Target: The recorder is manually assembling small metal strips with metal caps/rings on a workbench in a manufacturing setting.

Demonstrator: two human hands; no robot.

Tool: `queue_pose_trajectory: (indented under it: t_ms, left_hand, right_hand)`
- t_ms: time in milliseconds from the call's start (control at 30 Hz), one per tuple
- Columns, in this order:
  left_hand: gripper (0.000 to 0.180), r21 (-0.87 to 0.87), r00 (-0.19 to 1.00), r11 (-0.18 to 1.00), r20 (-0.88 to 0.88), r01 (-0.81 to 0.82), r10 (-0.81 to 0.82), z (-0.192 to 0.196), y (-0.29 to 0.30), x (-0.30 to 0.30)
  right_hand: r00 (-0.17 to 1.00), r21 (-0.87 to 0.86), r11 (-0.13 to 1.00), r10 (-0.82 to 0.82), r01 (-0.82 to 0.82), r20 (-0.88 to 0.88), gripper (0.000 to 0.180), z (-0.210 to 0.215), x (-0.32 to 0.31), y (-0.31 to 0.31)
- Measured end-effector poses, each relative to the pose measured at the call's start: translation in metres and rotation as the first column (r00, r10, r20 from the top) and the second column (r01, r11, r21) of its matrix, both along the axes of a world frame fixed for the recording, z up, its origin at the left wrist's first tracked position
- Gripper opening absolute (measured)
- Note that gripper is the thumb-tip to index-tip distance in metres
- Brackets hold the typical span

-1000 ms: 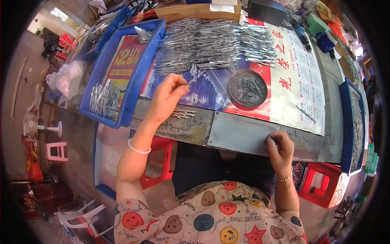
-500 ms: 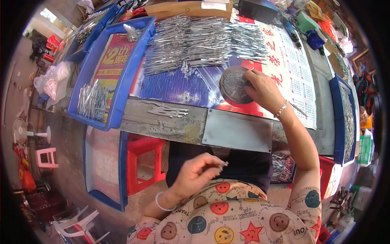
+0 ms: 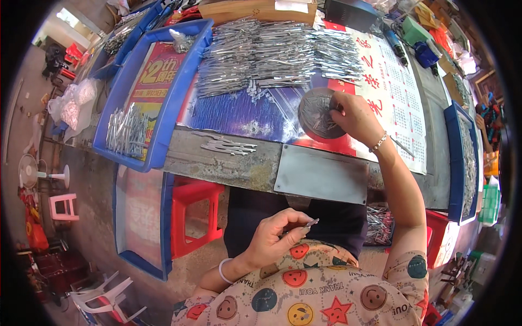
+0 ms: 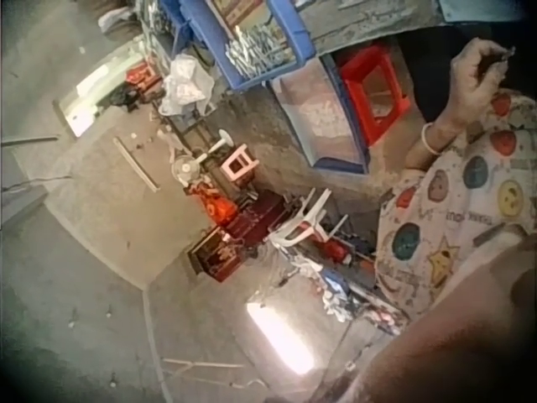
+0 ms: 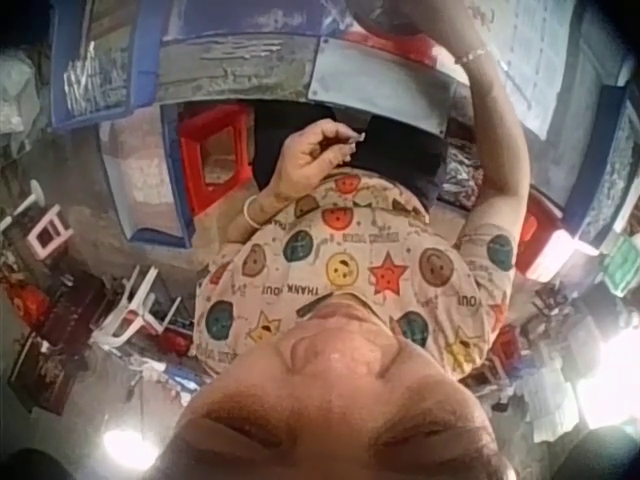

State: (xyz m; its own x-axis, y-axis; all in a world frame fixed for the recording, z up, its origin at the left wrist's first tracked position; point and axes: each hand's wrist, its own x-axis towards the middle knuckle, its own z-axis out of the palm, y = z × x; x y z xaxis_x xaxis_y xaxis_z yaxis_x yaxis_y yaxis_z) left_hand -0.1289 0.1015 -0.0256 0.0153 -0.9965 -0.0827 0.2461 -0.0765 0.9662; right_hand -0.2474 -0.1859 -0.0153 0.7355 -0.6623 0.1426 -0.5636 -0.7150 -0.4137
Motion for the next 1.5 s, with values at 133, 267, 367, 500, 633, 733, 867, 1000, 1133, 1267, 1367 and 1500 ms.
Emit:
queue_pose_trajectory:
  t_ms: [133, 267, 367, 500, 633, 733, 867, 1000, 1133, 1267, 1367, 1500]
  left_hand:
    - [0.017, 0.006, 1.000, 1.000, -0.023, -0.014, 0.014, 0.000, -0.003, -0.005]
    - [0.017, 0.001, 0.996, 0.999, -0.076, -0.035, 0.035, 0.001, -0.007, -0.007]
    - [0.017, -0.010, 0.993, 0.998, -0.103, -0.055, 0.054, 0.005, -0.012, -0.009]
    - [0.017, 0.011, 0.990, 0.999, -0.133, -0.045, 0.046, 0.006, -0.017, -0.008]
    - [0.019, 0.037, 0.984, 0.999, -0.171, -0.033, 0.038, 0.004, -0.019, -0.010]
    - [0.020, 0.069, 0.978, 0.997, -0.202, -0.033, 0.046, 0.003, -0.024, -0.013]
    - [0.020, 0.105, 0.978, 0.994, -0.207, -0.020, 0.041, 0.000, -0.026, -0.015]
    - [0.019, 0.103, 0.980, 0.995, -0.198, -0.013, 0.033, -0.001, -0.026, -0.015]
    - [0.017, 0.125, 0.981, 0.992, -0.191, 0.000, 0.024, 0.000, -0.024, -0.017]
    - [0.015, 0.128, 0.983, 0.992, -0.182, -0.007, 0.030, 0.003, -0.023, -0.016]
    - [0.016, 0.087, 0.981, 0.996, -0.193, -0.001, 0.017, 0.002, -0.022, -0.016]
    - [0.017, 0.066, 0.985, 0.998, -0.175, 0.004, 0.007, 0.001, -0.021, -0.014]
  right_hand:
    - [0.981, 0.301, 0.954, -0.070, 0.013, 0.180, 0.012, 0.009, -0.009, 0.003]
    - [0.918, 0.614, 0.781, -0.156, -0.113, 0.366, 0.010, 0.012, -0.020, 0.010]
    - [0.858, 0.679, 0.715, -0.232, -0.168, 0.457, 0.021, 0.019, -0.023, 0.021]
    - [0.853, 0.748, 0.619, -0.234, -0.238, 0.466, 0.037, 0.036, -0.033, 0.045]
    - [0.871, 0.807, 0.550, -0.264, -0.218, 0.415, 0.034, 0.039, -0.041, 0.074]
    - [0.829, 0.869, 0.417, -0.361, -0.267, 0.428, 0.028, 0.027, -0.050, 0.090]
    - [0.736, 0.884, 0.200, -0.494, -0.422, 0.463, 0.015, 0.014, -0.056, 0.110]
    - [0.712, 0.861, 0.113, -0.516, -0.495, 0.477, 0.008, 0.013, -0.056, 0.127]
    - [0.737, 0.855, 0.182, -0.442, -0.485, 0.512, 0.010, 0.009, -0.056, 0.134]
    - [0.736, 0.854, 0.170, -0.443, -0.491, 0.511, 0.012, 0.012, -0.057, 0.135]
    - [0.748, 0.859, 0.180, -0.428, -0.480, 0.507, 0.013, 0.017, -0.058, 0.135]
    - [0.777, 0.872, 0.172, -0.400, -0.457, 0.486, 0.013, 0.019, -0.056, 0.137]
